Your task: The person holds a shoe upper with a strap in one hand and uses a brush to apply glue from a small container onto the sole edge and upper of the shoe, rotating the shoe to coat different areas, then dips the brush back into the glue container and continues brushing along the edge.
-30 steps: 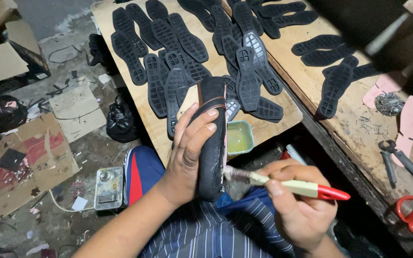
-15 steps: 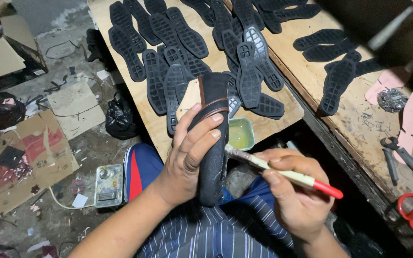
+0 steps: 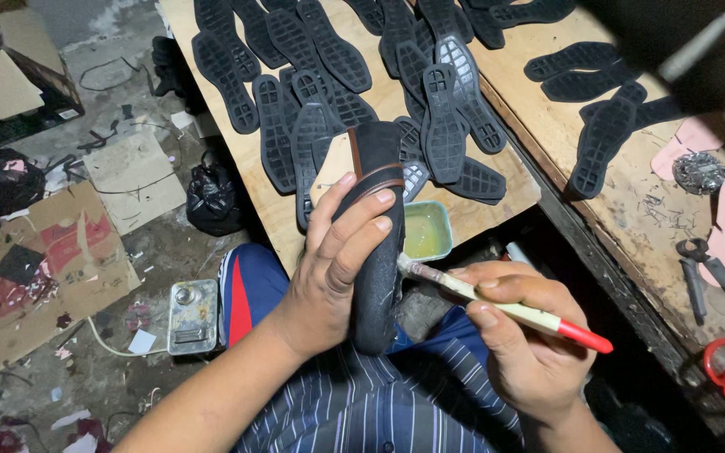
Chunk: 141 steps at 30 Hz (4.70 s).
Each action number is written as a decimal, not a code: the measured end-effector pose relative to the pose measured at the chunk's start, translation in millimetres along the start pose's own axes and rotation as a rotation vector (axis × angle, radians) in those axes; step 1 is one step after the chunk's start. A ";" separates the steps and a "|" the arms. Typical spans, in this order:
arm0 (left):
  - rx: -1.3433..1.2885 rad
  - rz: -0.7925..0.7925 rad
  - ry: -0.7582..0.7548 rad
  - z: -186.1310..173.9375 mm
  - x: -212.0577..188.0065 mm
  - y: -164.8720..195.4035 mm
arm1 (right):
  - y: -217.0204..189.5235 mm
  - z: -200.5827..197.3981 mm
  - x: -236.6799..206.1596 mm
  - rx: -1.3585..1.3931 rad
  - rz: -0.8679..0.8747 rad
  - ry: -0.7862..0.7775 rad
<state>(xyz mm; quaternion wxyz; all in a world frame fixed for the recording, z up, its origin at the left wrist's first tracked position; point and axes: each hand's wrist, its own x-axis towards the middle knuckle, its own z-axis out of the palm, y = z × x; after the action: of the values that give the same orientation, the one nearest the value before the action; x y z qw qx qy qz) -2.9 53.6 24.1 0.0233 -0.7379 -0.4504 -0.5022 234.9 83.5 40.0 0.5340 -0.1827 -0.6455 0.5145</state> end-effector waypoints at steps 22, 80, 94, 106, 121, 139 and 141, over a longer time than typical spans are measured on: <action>0.016 -0.049 -0.003 -0.2 0.7 1.9 | -4.9 -7.2 -1.5 -0.063 -0.012 0.006; 0.037 -0.225 -0.040 -0.5 -2.3 5.8 | -16.1 -5.0 1.3 -0.170 0.011 -0.124; 0.024 -0.268 -0.068 0.6 -4.2 9.0 | -11.2 0.3 3.2 -0.117 0.034 -0.120; -0.062 -0.362 -0.048 -3.6 2.7 22.4 | -12.9 -0.5 1.6 -0.296 -0.112 -0.187; -0.124 -0.451 -0.146 -11.9 9.3 42.0 | -24.0 0.2 11.6 -0.224 -0.118 -0.131; -0.194 -0.478 -0.113 -25.5 19.9 51.6 | -47.9 1.2 18.7 -0.245 -0.179 -0.264; -0.239 -0.522 -0.138 -29.0 22.2 55.3 | -48.3 -1.3 22.3 -0.266 -0.206 -0.256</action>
<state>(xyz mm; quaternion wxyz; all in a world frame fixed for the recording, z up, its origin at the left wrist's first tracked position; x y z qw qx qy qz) 16.3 20.9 78.5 -0.2242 -0.6270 -0.5631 -0.4894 243.1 82.2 92.6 0.4688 -0.1177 -0.7856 0.3863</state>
